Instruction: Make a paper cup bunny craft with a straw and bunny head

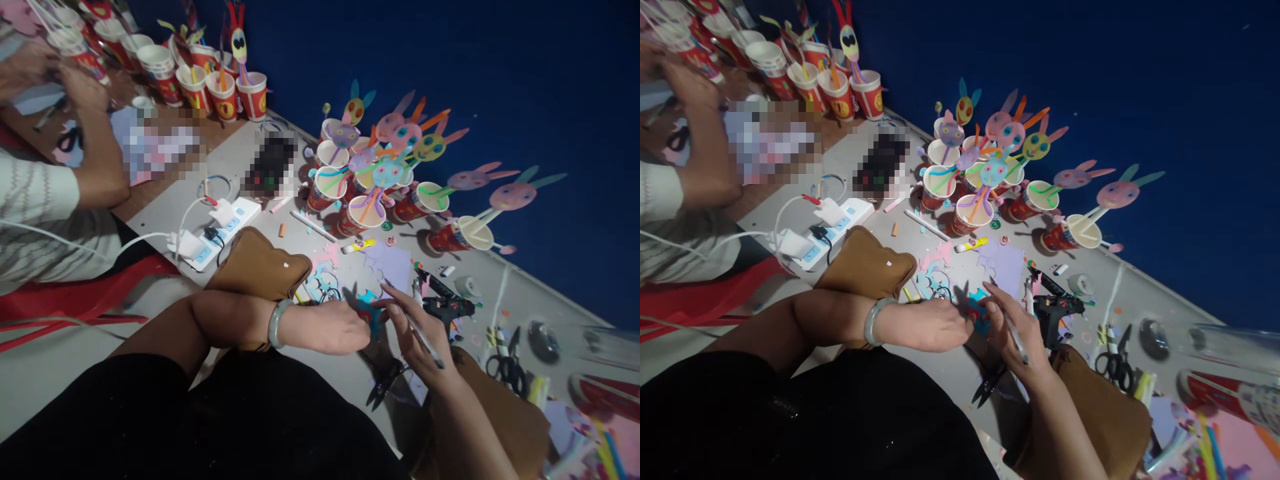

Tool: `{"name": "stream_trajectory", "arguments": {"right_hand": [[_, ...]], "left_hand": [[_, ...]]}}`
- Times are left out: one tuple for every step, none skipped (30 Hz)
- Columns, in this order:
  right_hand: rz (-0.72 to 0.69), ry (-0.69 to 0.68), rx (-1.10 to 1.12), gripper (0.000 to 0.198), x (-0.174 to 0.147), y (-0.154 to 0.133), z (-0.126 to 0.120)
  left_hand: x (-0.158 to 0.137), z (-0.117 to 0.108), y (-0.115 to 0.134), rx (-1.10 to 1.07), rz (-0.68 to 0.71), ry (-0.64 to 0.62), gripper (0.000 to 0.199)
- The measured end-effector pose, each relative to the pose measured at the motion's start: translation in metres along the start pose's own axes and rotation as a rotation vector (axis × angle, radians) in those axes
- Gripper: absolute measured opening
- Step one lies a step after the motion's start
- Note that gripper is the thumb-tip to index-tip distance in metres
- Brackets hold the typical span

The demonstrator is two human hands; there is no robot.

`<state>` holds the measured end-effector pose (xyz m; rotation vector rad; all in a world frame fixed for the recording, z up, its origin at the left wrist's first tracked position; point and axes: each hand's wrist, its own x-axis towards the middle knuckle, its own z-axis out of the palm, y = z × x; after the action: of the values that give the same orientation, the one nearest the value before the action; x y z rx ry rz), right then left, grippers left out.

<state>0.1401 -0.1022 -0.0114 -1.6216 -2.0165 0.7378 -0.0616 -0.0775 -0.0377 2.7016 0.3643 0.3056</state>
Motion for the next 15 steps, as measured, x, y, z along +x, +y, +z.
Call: {"name": "stream_trajectory", "arguments": {"right_hand": [[-0.010, 0.015, -0.018, 0.037, 0.001, 0.001, -0.001], [-0.019, 0.033, -0.035, 0.036, 0.002, 0.003, -0.002], [-0.020, 0.054, -0.044, 0.034, 0.004, 0.004, -0.003], [-0.007, 0.080, -0.038, 0.032, 0.005, 0.006, -0.004], [0.020, 0.099, -0.017, 0.029, 0.007, 0.008, -0.005], [0.057, 0.106, 0.015, 0.026, 0.009, 0.009, -0.006], [0.092, 0.097, 0.052, 0.024, 0.012, 0.011, -0.007], [0.119, 0.071, 0.087, 0.022, 0.015, 0.012, -0.008], [0.136, 0.030, 0.120, 0.024, 0.018, 0.013, -0.008], [0.147, -0.009, 0.152, 0.028, 0.021, 0.015, -0.008], [0.155, -0.043, 0.185, 0.033, 0.023, 0.016, -0.007], [0.166, -0.063, 0.220, 0.036, 0.026, 0.017, -0.006], [0.178, -0.077, 0.255, 0.037, 0.027, 0.018, -0.004], [0.188, -0.089, 0.284, 0.037, 0.028, 0.019, -0.002], [0.188, -0.103, 0.298, 0.036, 0.029, 0.020, -0.001]], "left_hand": [[-0.001, 0.001, 0.001, 0.016, -0.004, 0.009, 0.021], [-0.001, 0.001, 0.002, 0.039, -0.011, 0.018, 0.020], [-0.002, 0.002, 0.003, 0.064, -0.019, 0.028, 0.019], [-0.003, 0.002, 0.005, 0.091, -0.027, 0.038, 0.018], [-0.004, 0.003, 0.006, 0.115, -0.035, 0.045, 0.018], [-0.004, 0.004, 0.006, 0.137, -0.043, 0.049, 0.019], [-0.004, 0.005, 0.007, 0.155, -0.050, 0.047, 0.023], [-0.004, 0.006, 0.007, 0.173, -0.057, 0.042, 0.027], [-0.004, 0.006, 0.007, 0.187, -0.056, 0.036, 0.031], [-0.004, 0.007, 0.007, 0.199, -0.050, 0.030, 0.033], [-0.004, 0.007, 0.007, 0.207, -0.038, 0.024, 0.034], [-0.005, 0.006, 0.007, 0.212, -0.026, 0.019, 0.034], [-0.005, 0.006, 0.006, 0.214, -0.015, 0.018, 0.034], [-0.006, 0.005, 0.006, 0.215, -0.007, 0.020, 0.034], [-0.006, 0.005, 0.006, 0.217, -0.003, 0.022, 0.035]]}}
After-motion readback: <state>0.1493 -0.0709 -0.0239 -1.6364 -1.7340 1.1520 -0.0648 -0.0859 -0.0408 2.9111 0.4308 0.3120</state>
